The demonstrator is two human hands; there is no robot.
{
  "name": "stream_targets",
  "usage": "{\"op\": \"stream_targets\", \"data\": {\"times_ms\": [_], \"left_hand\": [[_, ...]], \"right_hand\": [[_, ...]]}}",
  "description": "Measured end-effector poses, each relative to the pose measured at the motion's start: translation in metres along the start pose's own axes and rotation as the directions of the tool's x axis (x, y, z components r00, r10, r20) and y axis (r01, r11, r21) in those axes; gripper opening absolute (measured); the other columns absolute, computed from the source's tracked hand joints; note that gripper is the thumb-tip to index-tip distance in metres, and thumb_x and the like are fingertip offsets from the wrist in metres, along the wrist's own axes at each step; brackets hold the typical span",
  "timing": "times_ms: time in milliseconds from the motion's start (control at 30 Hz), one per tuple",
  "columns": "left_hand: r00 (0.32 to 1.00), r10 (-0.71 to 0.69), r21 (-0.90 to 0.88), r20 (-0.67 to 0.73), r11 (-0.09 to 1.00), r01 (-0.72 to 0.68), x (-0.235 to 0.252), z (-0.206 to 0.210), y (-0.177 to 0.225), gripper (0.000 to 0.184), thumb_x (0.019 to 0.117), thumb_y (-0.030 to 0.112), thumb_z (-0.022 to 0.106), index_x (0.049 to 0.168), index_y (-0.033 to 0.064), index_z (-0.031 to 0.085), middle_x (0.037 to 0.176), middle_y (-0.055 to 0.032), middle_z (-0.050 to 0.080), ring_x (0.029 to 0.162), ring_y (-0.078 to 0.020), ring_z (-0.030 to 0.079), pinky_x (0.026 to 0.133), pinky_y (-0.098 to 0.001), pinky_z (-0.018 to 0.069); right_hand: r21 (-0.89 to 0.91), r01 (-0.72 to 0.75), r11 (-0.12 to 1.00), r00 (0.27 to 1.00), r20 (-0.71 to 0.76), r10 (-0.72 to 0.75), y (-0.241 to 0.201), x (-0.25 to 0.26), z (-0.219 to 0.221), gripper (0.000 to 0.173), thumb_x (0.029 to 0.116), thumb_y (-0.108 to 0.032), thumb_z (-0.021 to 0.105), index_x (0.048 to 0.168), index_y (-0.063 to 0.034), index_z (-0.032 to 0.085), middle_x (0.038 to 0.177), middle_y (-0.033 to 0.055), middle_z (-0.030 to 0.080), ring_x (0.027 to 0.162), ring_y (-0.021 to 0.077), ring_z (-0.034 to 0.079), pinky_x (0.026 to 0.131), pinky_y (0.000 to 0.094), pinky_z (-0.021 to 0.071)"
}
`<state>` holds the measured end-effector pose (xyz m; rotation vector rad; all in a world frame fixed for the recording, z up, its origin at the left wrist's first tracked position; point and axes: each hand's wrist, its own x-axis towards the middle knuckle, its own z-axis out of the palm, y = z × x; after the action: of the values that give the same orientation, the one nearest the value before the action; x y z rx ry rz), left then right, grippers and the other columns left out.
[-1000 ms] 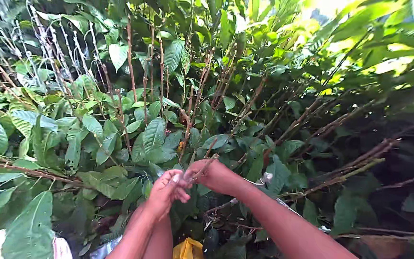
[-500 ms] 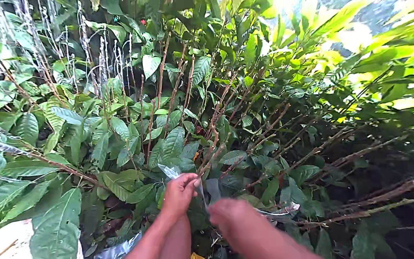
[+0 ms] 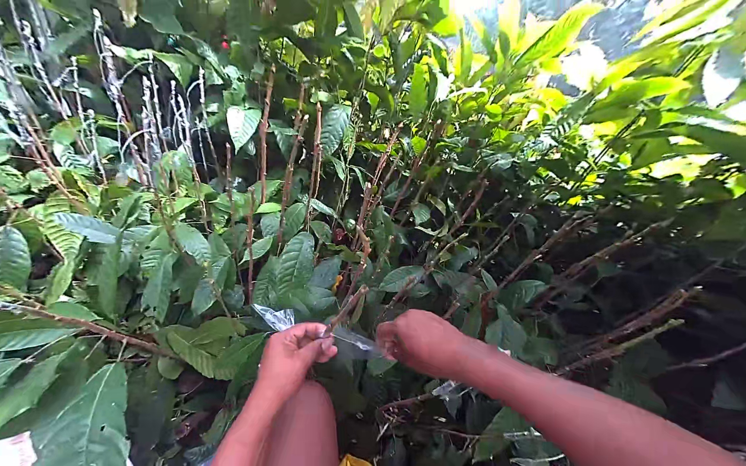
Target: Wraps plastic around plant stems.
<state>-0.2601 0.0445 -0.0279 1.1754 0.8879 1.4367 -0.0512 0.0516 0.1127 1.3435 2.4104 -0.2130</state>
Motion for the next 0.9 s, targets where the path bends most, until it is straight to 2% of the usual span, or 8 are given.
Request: {"op": "stream_targets", "data": {"times_ms": [133, 233, 300, 367, 467, 600, 733, 900], "left_hand": [[0.999, -0.038, -0.054, 0.022, 0.998, 0.039, 0.006, 0.038, 0.000, 0.014, 0.0914, -0.004, 0.069, 0.105, -0.0066, 0.068, 0.090, -0.0124, 0.074, 0.076, -0.0181, 0.074, 0.073, -0.0333, 0.0640], [0.945, 0.172, 0.091, 0.279, 0.975, -0.204, -0.026, 0.053, -0.013, 0.017, 0.0949, 0.002, 0.064, 0.108, -0.0069, 0.071, 0.102, -0.0148, 0.073, 0.094, -0.0166, 0.070, 0.092, -0.0331, 0.0560], [0.924, 0.199, 0.287, 0.326, 0.911, -0.297, -0.036, 0.054, -0.012, 0.017, 0.0943, 0.005, 0.068, 0.107, -0.0034, 0.075, 0.102, -0.0164, 0.075, 0.089, -0.0209, 0.073, 0.087, -0.0393, 0.0586], [0.958, 0.190, 0.255, 0.214, 0.936, -0.242, -0.025, 0.031, -0.008, 0.017, 0.0960, 0.006, 0.067, 0.110, -0.0027, 0.073, 0.103, -0.0138, 0.074, 0.082, -0.0154, 0.072, 0.079, -0.0332, 0.0614], [0.989, 0.131, 0.081, 0.063, 0.987, -0.136, -0.013, 0.028, 0.004, 0.022, 0.0958, 0.000, 0.064, 0.116, -0.0072, 0.068, 0.108, -0.0155, 0.071, 0.083, -0.0161, 0.073, 0.078, -0.0335, 0.0635], [0.939, 0.256, 0.333, 0.229, 0.886, -0.323, -0.036, 0.050, 0.000, 0.018, 0.0928, 0.005, 0.070, 0.107, -0.0034, 0.075, 0.103, -0.0169, 0.074, 0.093, -0.0225, 0.072, 0.089, -0.0409, 0.0584], [0.991, 0.126, 0.190, 0.049, 0.973, -0.133, -0.019, 0.027, 0.013, 0.021, 0.0940, 0.005, 0.069, 0.113, -0.0032, 0.069, 0.101, -0.0095, 0.073, 0.082, -0.0129, 0.073, 0.076, -0.0300, 0.0637], [0.953, 0.229, 0.307, 0.199, 0.909, -0.283, -0.035, 0.048, -0.004, 0.016, 0.0924, 0.012, 0.072, 0.103, 0.0008, 0.076, 0.098, -0.0075, 0.073, 0.081, -0.0101, 0.071, 0.076, -0.0285, 0.0620]], "right_hand": [[-0.172, 0.277, 0.945, 0.890, -0.326, -0.320, -0.077, -0.032, 0.038, 0.019, 0.0963, -0.004, 0.061, 0.112, -0.0033, 0.072, 0.079, 0.0173, 0.070, 0.067, 0.0366, 0.071, 0.056, 0.0531, 0.0581], [0.158, 0.315, 0.936, 0.949, -0.062, -0.309, -0.065, -0.018, -0.023, 0.024, 0.1018, -0.013, 0.061, 0.123, -0.0052, 0.069, 0.104, 0.0166, 0.074, 0.089, 0.0313, 0.073, 0.080, 0.0535, 0.0591], [0.121, 0.113, 0.986, 0.989, 0.084, -0.123, -0.011, -0.002, -0.062, 0.034, 0.1056, -0.019, 0.058, 0.138, -0.0093, 0.060, 0.123, 0.0154, 0.070, 0.108, 0.0310, 0.070, 0.094, 0.0525, 0.0559], [-0.132, -0.039, 0.990, 0.999, -0.017, 0.037, 0.005, -0.005, -0.042, 0.029, 0.1034, -0.017, 0.058, 0.130, -0.0085, 0.065, 0.114, 0.0239, 0.069, 0.107, 0.0454, 0.067, 0.085, 0.0656, 0.0541], [-0.122, 0.173, 0.977, 0.962, -0.194, -0.194, -0.048, -0.035, 0.000, 0.020, 0.1018, -0.012, 0.060, 0.114, 0.0000, 0.070, 0.089, 0.0271, 0.071, 0.083, 0.0494, 0.071, 0.069, 0.0662, 0.0564], [0.234, 0.216, 0.948, 0.975, 0.003, -0.223, -0.018, -0.009, -0.060, 0.036, 0.1031, -0.023, 0.063, 0.138, -0.0140, 0.061, 0.117, 0.0078, 0.072, 0.095, 0.0212, 0.071, 0.083, 0.0452, 0.0587], [-0.104, 0.106, 0.989, 0.993, -0.049, -0.112, -0.047, -0.032, -0.028, 0.026, 0.1006, -0.015, 0.062, 0.125, -0.0057, 0.065, 0.100, 0.0243, 0.070, 0.092, 0.0460, 0.070, 0.075, 0.0660, 0.0547], [0.046, 0.176, 0.983, 0.978, 0.109, -0.180, -0.028, -0.005, -0.075, 0.034, 0.1078, -0.017, 0.052, 0.139, -0.0031, 0.056, 0.119, 0.0198, 0.067, 0.105, 0.0313, 0.066, 0.090, 0.0519, 0.0525]]}}
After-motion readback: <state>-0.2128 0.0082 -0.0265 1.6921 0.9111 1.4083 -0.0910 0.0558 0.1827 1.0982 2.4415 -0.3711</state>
